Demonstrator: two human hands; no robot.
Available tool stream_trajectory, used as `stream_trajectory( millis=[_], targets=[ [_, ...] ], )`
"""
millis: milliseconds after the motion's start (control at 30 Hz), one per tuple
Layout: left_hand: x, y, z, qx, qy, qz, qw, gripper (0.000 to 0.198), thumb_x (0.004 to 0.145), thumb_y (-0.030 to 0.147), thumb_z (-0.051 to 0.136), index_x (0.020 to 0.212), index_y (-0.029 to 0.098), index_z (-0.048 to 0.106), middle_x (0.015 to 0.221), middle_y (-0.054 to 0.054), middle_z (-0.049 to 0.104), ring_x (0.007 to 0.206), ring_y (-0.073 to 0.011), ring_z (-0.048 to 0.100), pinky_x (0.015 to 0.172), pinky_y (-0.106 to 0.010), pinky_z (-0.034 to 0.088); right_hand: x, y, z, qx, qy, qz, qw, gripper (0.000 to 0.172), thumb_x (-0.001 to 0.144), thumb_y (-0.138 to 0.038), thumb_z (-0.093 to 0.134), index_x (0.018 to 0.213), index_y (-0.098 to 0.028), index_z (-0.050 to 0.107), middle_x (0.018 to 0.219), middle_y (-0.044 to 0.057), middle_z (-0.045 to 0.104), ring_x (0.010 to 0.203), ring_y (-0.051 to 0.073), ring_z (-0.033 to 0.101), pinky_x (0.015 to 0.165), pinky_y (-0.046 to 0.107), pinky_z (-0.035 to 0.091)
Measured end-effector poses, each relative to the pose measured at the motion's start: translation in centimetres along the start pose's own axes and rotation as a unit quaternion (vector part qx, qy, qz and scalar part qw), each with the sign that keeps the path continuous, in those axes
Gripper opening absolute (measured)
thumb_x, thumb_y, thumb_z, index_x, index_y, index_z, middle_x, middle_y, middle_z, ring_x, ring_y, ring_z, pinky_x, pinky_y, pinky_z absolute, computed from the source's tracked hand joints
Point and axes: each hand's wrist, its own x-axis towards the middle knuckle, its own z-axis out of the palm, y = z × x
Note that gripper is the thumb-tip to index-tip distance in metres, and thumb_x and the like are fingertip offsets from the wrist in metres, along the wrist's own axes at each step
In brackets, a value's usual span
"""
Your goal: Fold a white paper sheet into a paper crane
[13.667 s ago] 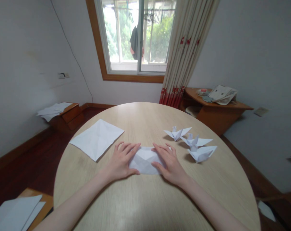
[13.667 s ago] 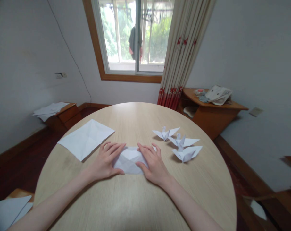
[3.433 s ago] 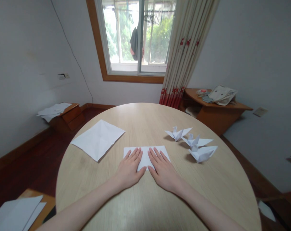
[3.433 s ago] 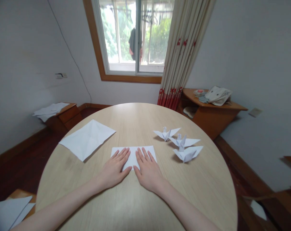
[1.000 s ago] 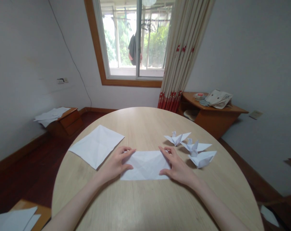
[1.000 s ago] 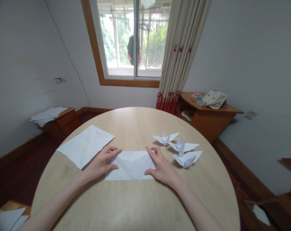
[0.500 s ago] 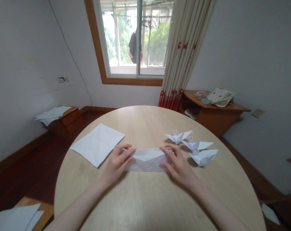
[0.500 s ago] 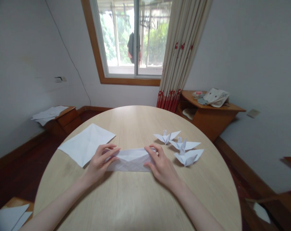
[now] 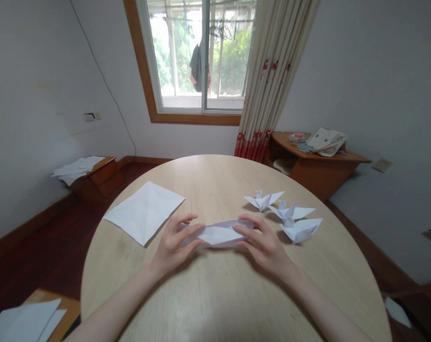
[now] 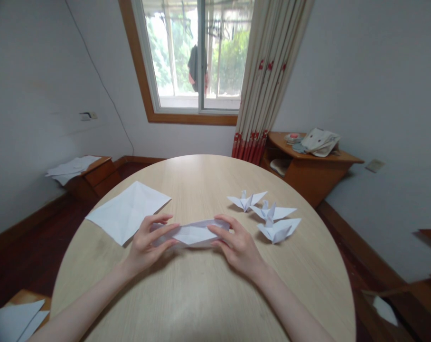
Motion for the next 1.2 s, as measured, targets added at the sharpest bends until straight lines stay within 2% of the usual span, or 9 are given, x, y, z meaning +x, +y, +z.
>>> stream_trajectory(
  millis=[133, 367, 500, 633, 867, 1033, 1200],
  targets=[
    [0.2, 0.2, -0.2, 0.005, 0.001, 0.007, 1.0, 0.028, 0.088, 0.033, 0.066, 0.115, 0.026, 0.065, 0.113, -0.009, 0.057, 0.099, -0.0221, 0.058, 0.078, -0.036, 0.056, 0.1, -0.7, 0.0, 0.042, 0.003, 0.023, 0.999, 0.028, 0.09, -0.018, 0.059, 0.115, -0.028, 0.063, 0.123, 0.01, 0.055, 0.111, 0.024, 0.057, 0.086, 0.039, 0.054],
    [0.4, 0.5, -0.6, 0.02, -0.027, 0.027, 0.999, 0.02, 0.089, 0.031, 0.064, 0.108, 0.026, 0.07, 0.118, -0.008, 0.053, 0.101, -0.0216, 0.056, 0.079, -0.034, 0.054, 0.4, -1.4, -0.2, 0.095, -0.007, 0.079, 0.992, 0.018, 0.088, -0.017, 0.059, 0.103, -0.026, 0.064, 0.121, 0.009, 0.055, 0.114, 0.023, 0.056, 0.093, 0.039, 0.051],
    [0.4, 0.4, -0.5, 0.021, -0.026, 0.015, 0.999, 0.023, 0.089, 0.032, 0.064, 0.111, 0.026, 0.067, 0.118, -0.009, 0.053, 0.102, -0.0227, 0.055, 0.081, -0.036, 0.053, 0.6, -1.5, -0.4, 0.123, 0.002, 0.112, 0.986, 0.008, 0.089, -0.021, 0.059, 0.094, -0.024, 0.063, 0.113, 0.008, 0.057, 0.109, 0.022, 0.058, 0.093, 0.039, 0.05],
    [0.4, 0.4, -0.5, 0.014, -0.02, 0.01, 1.0, 0.026, 0.088, 0.033, 0.065, 0.114, 0.027, 0.065, 0.118, -0.01, 0.053, 0.102, -0.0238, 0.055, 0.081, -0.039, 0.053, 0.7, -1.5, -0.5, 0.128, -0.008, 0.115, 0.985, 0.01, 0.09, -0.022, 0.055, 0.088, -0.024, 0.064, 0.111, 0.007, 0.056, 0.108, 0.023, 0.057, 0.092, 0.04, 0.049],
    [0.2, 0.6, -0.5, -0.012, -0.019, -0.005, 1.0, 0.01, 0.086, 0.033, 0.067, 0.093, 0.025, 0.069, 0.116, -0.009, 0.056, 0.102, -0.0243, 0.057, 0.081, -0.039, 0.053, 0.6, -1.6, -0.5, 0.118, -0.021, 0.113, 0.986, 0.012, 0.092, -0.026, 0.054, 0.086, -0.023, 0.064, 0.111, 0.008, 0.057, 0.106, 0.023, 0.058, 0.091, 0.04, 0.051],
    [0.3, 0.8, -0.4, -0.013, -0.02, -0.007, 1.0, 0.014, 0.089, 0.032, 0.064, 0.081, 0.021, 0.067, 0.116, -0.009, 0.055, 0.102, -0.0231, 0.055, 0.083, -0.039, 0.05, 0.6, -1.7, -0.4, 0.115, -0.021, 0.09, 0.989, 0.014, 0.094, -0.025, 0.052, 0.089, -0.023, 0.066, 0.114, 0.009, 0.056, 0.108, 0.022, 0.058, 0.091, 0.037, 0.051],
    [0.4, 1.1, -0.6, 0.011, -0.045, 0.016, 0.999, 0.02, 0.095, 0.03, 0.052, 0.085, 0.02, 0.066, 0.119, -0.011, 0.056, 0.101, -0.0235, 0.054, 0.08, -0.037, 0.049, 0.5, -1.7, -0.5, 0.101, -0.033, 0.061, 0.992, 0.02, 0.095, -0.024, 0.051, 0.109, -0.024, 0.065, 0.12, 0.01, 0.057, 0.111, 0.021, 0.058, 0.093, 0.036, 0.051]
  ],
)
